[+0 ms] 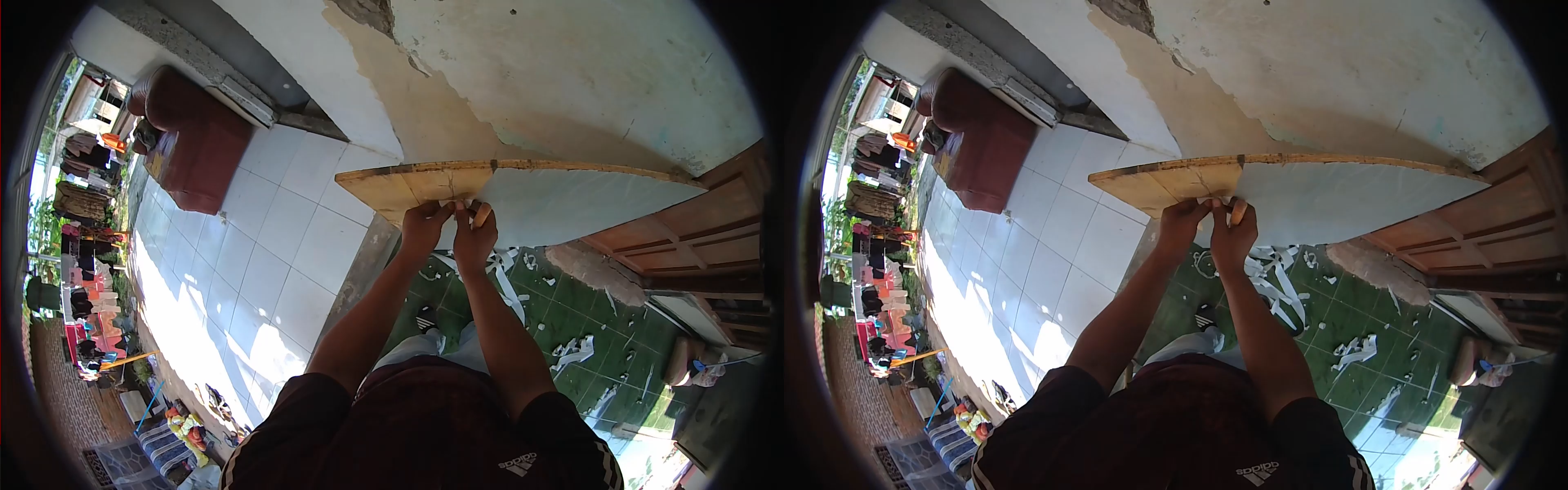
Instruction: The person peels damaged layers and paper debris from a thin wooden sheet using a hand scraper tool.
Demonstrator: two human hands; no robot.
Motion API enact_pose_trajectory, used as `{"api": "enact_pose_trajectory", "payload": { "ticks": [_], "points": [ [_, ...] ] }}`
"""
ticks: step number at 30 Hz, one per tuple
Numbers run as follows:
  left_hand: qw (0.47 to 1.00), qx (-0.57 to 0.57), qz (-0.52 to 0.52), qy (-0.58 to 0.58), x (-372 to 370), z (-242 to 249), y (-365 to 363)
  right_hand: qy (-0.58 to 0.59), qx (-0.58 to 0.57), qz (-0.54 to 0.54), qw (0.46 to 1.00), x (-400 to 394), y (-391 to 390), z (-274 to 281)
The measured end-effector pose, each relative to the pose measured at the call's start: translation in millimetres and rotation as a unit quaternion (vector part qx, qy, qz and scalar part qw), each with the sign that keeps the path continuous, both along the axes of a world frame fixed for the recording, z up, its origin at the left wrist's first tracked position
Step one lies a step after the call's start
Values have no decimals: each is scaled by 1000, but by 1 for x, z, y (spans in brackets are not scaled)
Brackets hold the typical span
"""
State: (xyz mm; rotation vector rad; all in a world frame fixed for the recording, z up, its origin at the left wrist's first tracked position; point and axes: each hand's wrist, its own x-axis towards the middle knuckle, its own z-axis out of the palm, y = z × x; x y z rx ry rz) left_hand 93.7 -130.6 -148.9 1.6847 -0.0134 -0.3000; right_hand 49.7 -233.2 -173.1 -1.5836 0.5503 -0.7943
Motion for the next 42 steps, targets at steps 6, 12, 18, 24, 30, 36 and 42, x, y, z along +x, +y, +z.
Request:
{"api": "enact_pose_trajectory", "payload": {
  "ticks": [6, 12, 18, 24, 30, 36, 42],
  "points": [
    [991, 126, -43, -23, 5, 4, 8, 81, 8, 18, 997, -5, -4, 0],
    [994, 100, -34, -41, 5, -6, 6, 74, -25, 45, 996, -6, -13, -6],
    [991, 112, -40, -65, 7, -12, 7, 66, -67, 86, 992, -9, -23, -7],
    [982, 155, -31, -107, 3, -7, 4, 42, -143, 142, 979, -12, -36, -4],
    [977, 145, -26, -153, 4, -15, 3, 44, -213, 201, 955, -11, -51, 2],
    [948, 181, -33, -261, 1, -42, 7, 35, -241, 257, 935, -9, -67, -5],
    [923, 231, -62, -301, -4, -44, 6, 34, -272, 286, 918, -7, -77, -10]
  ]
}}
